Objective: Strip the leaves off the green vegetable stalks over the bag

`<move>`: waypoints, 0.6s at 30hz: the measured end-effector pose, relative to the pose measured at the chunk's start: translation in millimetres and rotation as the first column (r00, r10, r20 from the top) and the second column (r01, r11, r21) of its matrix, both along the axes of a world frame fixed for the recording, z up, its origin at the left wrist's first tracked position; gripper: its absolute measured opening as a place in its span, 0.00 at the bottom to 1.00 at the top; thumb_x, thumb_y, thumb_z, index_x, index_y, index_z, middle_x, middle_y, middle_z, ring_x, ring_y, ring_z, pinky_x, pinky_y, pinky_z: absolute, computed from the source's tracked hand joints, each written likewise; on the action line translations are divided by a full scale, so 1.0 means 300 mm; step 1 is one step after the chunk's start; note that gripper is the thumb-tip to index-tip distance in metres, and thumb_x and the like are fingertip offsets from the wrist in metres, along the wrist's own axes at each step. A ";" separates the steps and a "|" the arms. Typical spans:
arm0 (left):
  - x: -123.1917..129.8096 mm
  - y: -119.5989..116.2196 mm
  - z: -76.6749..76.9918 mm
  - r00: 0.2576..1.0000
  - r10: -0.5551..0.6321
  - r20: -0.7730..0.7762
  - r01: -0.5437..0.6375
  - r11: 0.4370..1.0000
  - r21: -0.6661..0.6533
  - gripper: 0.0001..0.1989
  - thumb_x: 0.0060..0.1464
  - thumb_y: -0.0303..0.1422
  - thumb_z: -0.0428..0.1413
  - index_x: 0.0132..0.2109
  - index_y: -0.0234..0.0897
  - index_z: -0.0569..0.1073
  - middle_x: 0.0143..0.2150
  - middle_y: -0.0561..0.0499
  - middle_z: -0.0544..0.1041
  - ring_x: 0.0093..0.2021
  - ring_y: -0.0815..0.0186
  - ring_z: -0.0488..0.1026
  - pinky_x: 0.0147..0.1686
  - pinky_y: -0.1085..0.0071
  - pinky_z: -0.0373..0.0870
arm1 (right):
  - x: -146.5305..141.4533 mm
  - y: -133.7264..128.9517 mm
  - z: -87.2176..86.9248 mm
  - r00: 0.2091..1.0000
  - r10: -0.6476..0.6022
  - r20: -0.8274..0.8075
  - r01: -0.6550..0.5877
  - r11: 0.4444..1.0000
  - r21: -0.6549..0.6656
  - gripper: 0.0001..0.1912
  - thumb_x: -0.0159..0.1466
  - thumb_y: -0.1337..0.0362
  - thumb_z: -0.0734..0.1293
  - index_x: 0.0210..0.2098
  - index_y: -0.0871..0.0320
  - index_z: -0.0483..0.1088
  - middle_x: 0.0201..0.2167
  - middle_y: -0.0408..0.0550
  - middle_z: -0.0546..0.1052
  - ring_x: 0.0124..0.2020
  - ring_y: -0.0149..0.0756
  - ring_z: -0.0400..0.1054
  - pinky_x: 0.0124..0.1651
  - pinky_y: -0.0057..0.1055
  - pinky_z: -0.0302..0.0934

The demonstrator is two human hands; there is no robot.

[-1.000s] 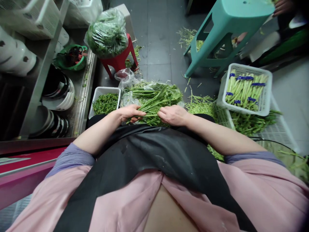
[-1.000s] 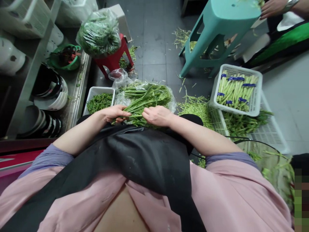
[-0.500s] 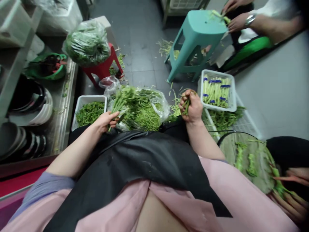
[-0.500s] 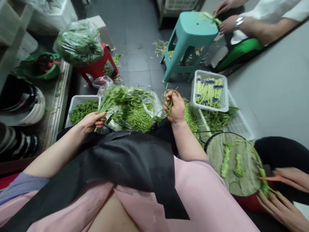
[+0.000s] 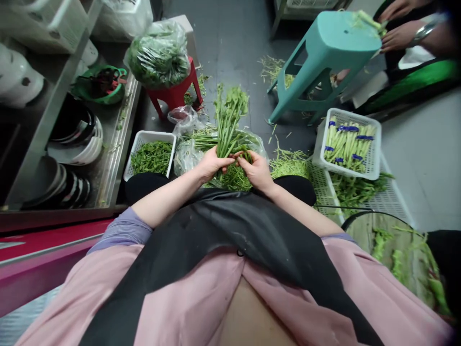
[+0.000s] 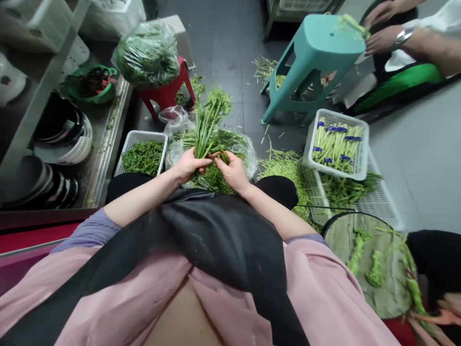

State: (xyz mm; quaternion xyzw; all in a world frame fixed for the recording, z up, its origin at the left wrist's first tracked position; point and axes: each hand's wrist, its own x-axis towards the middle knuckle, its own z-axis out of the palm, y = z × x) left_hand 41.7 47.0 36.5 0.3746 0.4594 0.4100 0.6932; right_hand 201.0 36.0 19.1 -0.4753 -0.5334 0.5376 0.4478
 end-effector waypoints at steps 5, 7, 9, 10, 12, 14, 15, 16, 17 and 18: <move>0.014 -0.015 -0.011 0.996 0.008 -0.090 -0.007 1.000 0.016 0.21 0.38 0.28 0.68 0.37 0.34 0.65 0.26 0.58 0.70 0.19 0.78 0.63 0.20 0.77 0.59 | -0.002 -0.003 -0.024 0.996 -0.031 0.082 0.029 0.999 0.021 0.15 0.58 0.52 0.68 0.36 0.57 0.71 0.29 0.43 0.74 0.33 0.33 0.67 0.42 0.31 0.62; 0.013 -0.013 -0.016 0.993 0.006 -0.114 -0.003 1.000 0.029 0.20 0.39 0.27 0.67 0.36 0.35 0.65 0.26 0.58 0.70 0.18 0.78 0.62 0.19 0.77 0.59 | -0.001 -0.008 -0.036 0.993 -0.036 0.114 0.034 0.999 0.025 0.15 0.59 0.52 0.67 0.37 0.57 0.71 0.29 0.44 0.75 0.33 0.34 0.68 0.43 0.33 0.63; 0.014 -0.012 -0.024 0.988 -0.003 -0.152 0.011 0.999 0.052 0.18 0.41 0.26 0.66 0.36 0.35 0.64 0.24 0.59 0.69 0.17 0.77 0.62 0.19 0.76 0.59 | -0.006 -0.021 -0.044 0.983 -0.051 0.175 0.041 0.997 0.063 0.13 0.60 0.54 0.65 0.38 0.57 0.70 0.32 0.46 0.76 0.35 0.35 0.69 0.44 0.35 0.64; 0.015 -0.013 -0.031 0.983 -0.018 -0.184 0.030 0.998 0.064 0.17 0.42 0.25 0.64 0.36 0.35 0.64 0.23 0.60 0.68 0.16 0.76 0.62 0.18 0.76 0.58 | -0.011 -0.030 -0.045 0.973 -0.064 0.220 0.040 0.993 0.113 0.12 0.61 0.55 0.64 0.38 0.57 0.70 0.34 0.48 0.76 0.36 0.37 0.69 0.45 0.36 0.64; 0.017 -0.014 -0.051 0.963 -0.053 -0.263 0.078 0.993 0.087 0.14 0.43 0.23 0.62 0.35 0.36 0.64 0.19 0.61 0.65 0.15 0.75 0.61 0.17 0.77 0.56 | -0.021 -0.047 -0.040 0.947 -0.059 0.315 -0.022 0.968 0.249 0.11 0.62 0.56 0.63 0.37 0.56 0.70 0.36 0.51 0.76 0.39 0.39 0.70 0.48 0.39 0.63; 0.016 -0.013 -0.076 0.937 -0.075 -0.342 0.115 0.989 0.097 0.14 0.43 0.22 0.62 0.34 0.36 0.64 0.17 0.62 0.64 0.14 0.75 0.60 0.16 0.77 0.54 | -0.020 -0.050 -0.026 0.932 -0.067 0.356 -0.068 0.933 0.354 0.10 0.62 0.56 0.64 0.37 0.55 0.70 0.36 0.51 0.76 0.40 0.40 0.70 0.49 0.41 0.63; 0.013 -0.010 -0.089 0.923 -0.082 -0.375 0.125 0.988 0.090 0.15 0.43 0.22 0.63 0.33 0.36 0.64 0.17 0.62 0.64 0.13 0.76 0.60 0.15 0.78 0.53 | -0.010 -0.041 -0.017 0.937 -0.102 0.334 -0.032 0.927 0.374 0.10 0.63 0.55 0.63 0.37 0.54 0.69 0.35 0.51 0.75 0.39 0.40 0.69 0.47 0.41 0.64; 0.007 -0.005 -0.101 0.911 -0.090 -0.403 0.130 0.989 0.074 0.15 0.42 0.22 0.64 0.33 0.36 0.64 0.17 0.62 0.64 0.13 0.76 0.59 0.15 0.78 0.52 | 0.010 -0.026 -0.006 0.946 -0.165 0.280 0.052 0.927 0.371 0.11 0.64 0.53 0.62 0.37 0.54 0.69 0.34 0.50 0.74 0.37 0.38 0.69 0.44 0.40 0.65; -0.002 0.001 -0.111 0.899 -0.098 -0.428 0.132 0.990 0.051 0.16 0.42 0.23 0.64 0.33 0.36 0.64 0.17 0.62 0.65 0.13 0.76 0.60 0.15 0.78 0.52 | 0.041 -0.003 0.006 0.947 -0.247 0.204 0.167 0.924 0.343 0.13 0.65 0.52 0.60 0.38 0.54 0.68 0.32 0.49 0.73 0.34 0.37 0.68 0.40 0.38 0.66; -0.013 0.008 -0.119 0.889 -0.110 -0.445 0.135 0.991 0.024 0.16 0.43 0.23 0.65 0.34 0.36 0.64 0.17 0.61 0.65 0.13 0.75 0.60 0.15 0.77 0.53 | 0.082 0.024 0.017 0.936 -0.333 0.114 0.288 0.911 0.295 0.14 0.66 0.50 0.58 0.38 0.53 0.66 0.30 0.47 0.71 0.30 0.34 0.67 0.35 0.36 0.66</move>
